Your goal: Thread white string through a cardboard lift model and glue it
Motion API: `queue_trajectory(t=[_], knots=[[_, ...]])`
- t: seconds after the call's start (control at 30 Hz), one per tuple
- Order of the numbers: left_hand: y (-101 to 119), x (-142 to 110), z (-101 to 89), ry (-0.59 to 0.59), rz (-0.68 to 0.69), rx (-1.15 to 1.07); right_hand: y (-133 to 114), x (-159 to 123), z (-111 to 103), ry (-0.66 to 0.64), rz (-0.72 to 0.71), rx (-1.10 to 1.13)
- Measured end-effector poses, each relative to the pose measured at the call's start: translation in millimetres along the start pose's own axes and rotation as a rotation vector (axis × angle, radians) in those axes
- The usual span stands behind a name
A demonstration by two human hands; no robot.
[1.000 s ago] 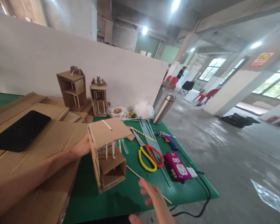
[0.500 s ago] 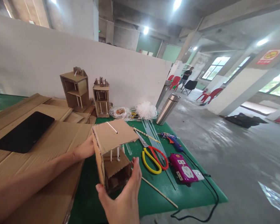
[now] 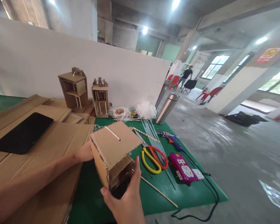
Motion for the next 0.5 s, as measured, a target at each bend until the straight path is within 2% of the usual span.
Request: queue_trajectory(t=[0.23,0.5], knots=[[-16.3,-3.0,-2.1,-0.018,0.020,0.175,5.1,-1.1,0.0,-0.018,0.001,0.037],[-25.6,-9.6,-4.3,0.096,-0.046,0.365,2.2,0.7,0.2,-0.051,-0.019,0.134]])
Point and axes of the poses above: each hand's wrist, its own x-axis towards the middle knuckle, its own z-axis out of the palm, y = z × x, the point moved 1 cm from there along x, towards the middle knuckle, and after that the axes turned 1 degree about -z, right-handed, at the moved point
